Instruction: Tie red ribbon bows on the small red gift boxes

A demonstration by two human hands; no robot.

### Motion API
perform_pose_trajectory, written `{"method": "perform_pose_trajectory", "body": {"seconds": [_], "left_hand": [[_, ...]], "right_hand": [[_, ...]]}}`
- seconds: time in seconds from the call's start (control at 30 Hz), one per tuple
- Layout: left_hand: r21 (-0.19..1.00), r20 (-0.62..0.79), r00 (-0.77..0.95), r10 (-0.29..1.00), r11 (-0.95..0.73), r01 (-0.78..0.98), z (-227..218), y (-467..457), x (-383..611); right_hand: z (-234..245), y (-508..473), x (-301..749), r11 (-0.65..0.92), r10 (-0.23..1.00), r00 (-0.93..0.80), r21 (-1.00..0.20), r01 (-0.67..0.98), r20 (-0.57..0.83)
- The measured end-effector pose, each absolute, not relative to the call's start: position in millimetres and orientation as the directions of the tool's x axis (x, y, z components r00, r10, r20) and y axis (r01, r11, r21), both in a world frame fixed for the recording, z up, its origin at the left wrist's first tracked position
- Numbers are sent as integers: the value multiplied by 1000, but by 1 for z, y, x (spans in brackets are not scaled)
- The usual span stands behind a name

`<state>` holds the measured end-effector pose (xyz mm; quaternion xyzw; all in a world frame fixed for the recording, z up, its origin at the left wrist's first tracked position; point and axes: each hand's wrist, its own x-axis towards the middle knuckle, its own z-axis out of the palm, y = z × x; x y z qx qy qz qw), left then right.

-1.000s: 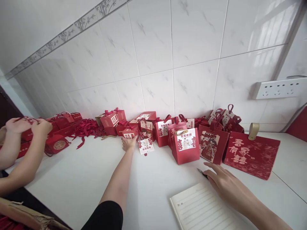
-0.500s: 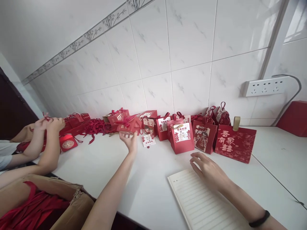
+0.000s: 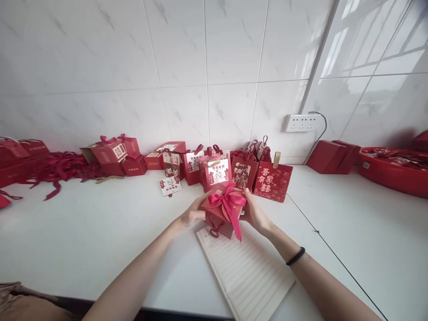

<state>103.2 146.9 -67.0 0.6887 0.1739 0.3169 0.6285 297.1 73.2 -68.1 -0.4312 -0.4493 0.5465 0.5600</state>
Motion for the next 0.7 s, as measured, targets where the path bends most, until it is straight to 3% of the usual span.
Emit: {"method": "perform_pose_trajectory", "body": {"seconds": [0.2, 0.33, 0.6, 0.7], "left_hand": [[963, 262, 482, 836, -198, -181, -71, 161, 102], [966, 251, 307, 918, -220, -134, -70, 162, 108], [954, 301, 381, 874, -281, -109, -75, 160, 112], [943, 326, 279, 903, -331, -30, -82, 162, 113]], "right_hand": [[-61, 66, 292, 193, 980, 5, -949, -248, 198], [-60, 63, 291, 218, 976, 31, -939, -266, 218], [-67, 58, 282, 156, 988, 34, -979, -131, 153], [-66, 59, 280, 136, 987, 99, -982, -131, 123]]}}
